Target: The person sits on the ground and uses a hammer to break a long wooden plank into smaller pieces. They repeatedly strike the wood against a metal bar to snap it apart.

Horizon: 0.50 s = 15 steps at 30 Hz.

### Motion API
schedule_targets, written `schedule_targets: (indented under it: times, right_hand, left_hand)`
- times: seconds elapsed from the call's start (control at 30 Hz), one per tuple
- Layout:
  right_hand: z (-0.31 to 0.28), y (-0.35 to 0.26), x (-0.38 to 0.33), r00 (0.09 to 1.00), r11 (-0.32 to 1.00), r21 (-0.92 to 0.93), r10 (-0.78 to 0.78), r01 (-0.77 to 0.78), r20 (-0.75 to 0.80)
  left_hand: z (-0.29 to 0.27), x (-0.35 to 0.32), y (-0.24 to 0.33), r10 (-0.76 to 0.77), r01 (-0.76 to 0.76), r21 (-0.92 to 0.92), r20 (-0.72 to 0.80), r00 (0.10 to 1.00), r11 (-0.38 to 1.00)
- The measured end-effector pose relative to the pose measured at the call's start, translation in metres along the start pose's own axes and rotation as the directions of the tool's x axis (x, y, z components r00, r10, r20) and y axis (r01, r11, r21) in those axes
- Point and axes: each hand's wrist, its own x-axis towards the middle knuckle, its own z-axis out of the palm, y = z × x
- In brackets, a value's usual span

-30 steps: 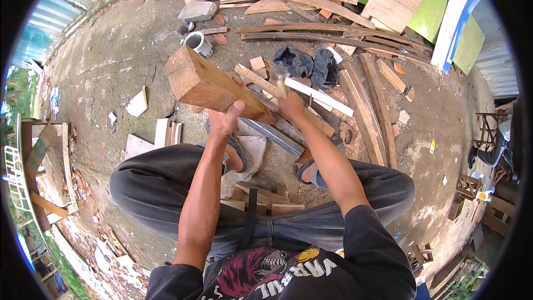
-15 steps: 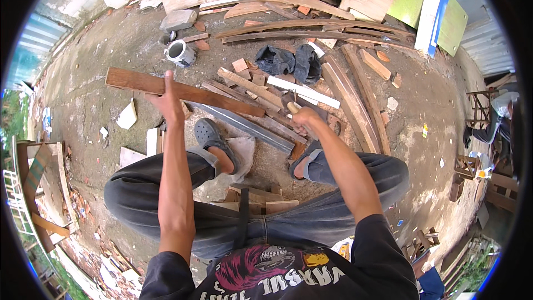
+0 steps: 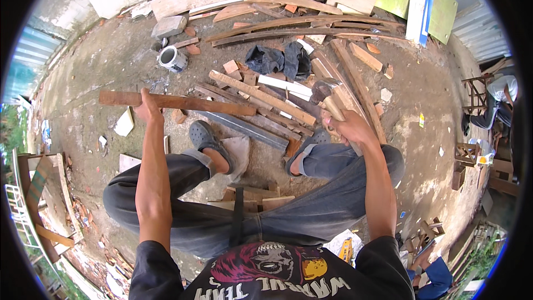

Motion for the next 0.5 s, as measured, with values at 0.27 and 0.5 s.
schedule_targets:
  times: [0.27, 0.5]
  right_hand:
    - [0.02, 0.032, 0.048, 0.988, 0.936, -0.343, -0.115, 0.073, -0.105]
    - [0.031, 0.027, 0.057, 0.992, 0.904, -0.425, -0.093, 0.045, -0.091]
  left_hand:
    - [-0.017, -0.031, 0.019, -0.037, 0.058, -0.254, 0.088, 0.995, 0.965]
    - [-0.008, -0.063, 0.032, 0.23, -0.182, -0.255, 0.172, 0.958, 0.95]
